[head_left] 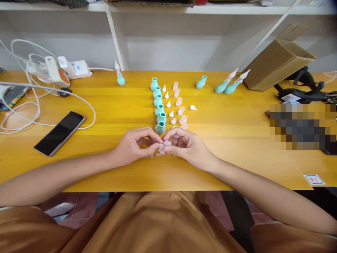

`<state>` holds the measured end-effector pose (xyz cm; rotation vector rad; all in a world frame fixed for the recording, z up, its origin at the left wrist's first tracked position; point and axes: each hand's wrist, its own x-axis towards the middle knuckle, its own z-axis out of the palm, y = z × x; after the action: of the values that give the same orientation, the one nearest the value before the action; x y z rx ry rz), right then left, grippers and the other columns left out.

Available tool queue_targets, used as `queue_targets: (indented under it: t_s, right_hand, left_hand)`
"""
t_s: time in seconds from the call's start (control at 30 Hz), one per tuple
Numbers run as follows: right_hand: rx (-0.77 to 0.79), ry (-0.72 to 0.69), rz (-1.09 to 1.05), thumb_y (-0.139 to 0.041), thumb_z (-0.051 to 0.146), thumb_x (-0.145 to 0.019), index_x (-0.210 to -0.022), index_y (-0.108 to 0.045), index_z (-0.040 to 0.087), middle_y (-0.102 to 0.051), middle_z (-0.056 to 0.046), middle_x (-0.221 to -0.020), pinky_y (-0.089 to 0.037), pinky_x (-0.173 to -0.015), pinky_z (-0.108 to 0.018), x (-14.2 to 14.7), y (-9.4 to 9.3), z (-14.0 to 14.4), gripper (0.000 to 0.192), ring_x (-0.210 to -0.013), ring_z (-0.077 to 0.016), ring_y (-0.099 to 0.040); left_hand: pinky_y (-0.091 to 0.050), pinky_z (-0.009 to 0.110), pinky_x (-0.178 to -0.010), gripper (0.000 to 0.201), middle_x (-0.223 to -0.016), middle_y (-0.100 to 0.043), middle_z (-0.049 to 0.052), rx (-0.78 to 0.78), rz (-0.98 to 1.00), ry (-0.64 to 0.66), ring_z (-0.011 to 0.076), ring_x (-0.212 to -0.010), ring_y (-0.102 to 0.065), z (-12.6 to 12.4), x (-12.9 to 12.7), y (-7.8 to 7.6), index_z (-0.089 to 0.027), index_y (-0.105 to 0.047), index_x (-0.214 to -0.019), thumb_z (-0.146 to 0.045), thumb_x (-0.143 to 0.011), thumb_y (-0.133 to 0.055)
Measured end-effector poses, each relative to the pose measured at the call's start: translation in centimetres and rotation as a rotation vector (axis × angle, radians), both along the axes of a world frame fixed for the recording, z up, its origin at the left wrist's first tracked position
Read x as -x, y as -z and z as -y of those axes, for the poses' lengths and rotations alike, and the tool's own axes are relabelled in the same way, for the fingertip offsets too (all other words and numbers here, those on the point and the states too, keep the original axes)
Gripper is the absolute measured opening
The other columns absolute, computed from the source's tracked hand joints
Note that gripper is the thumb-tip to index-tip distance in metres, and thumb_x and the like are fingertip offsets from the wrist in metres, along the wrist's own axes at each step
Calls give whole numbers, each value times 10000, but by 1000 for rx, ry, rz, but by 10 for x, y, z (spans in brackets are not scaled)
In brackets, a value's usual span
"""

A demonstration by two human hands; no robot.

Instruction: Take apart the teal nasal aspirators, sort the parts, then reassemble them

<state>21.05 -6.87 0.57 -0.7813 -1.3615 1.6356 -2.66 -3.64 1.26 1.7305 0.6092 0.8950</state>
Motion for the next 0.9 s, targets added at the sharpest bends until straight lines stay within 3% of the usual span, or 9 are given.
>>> queue_targets:
  t_s: [0.4, 0.63, 0.9]
  right_hand:
    - [-83, 25, 8, -886, 286, -932, -1124, -700, 213, -747, -31, -1015, -633, -849, -285, -4, 8, -3, 277, -904, -137, -740]
    - [-167, 27, 80, -844, 282, -960, -1129, -692, 213, -723, -38, -1012, -617, -830, -306, -5, 6, 0, 238, -869, -144, -703]
    - [-247, 17, 139, -801, 268, -988, -1126, -698, 210, -736, -51, -1012, -617, -835, -331, -6, 1, 2, 182, -873, -161, -711]
  left_hand:
    - [-673, 195, -709, 104, -988, -813, 76, -4, 8, 21, 125, -797, -780, -4, 3, 0, -168, -824, -1047, -229, -964, -826]
    - [-711, 298, -710, 252, -934, -794, 82, 303, 32, 178, 158, -758, -773, -17, 5, 3, -140, -829, -987, -371, -917, -898]
    - [-705, 299, -737, 295, -929, -814, 93, 406, 12, 221, 168, -787, -788, -20, 3, 1, -129, -805, -936, -367, -850, -959]
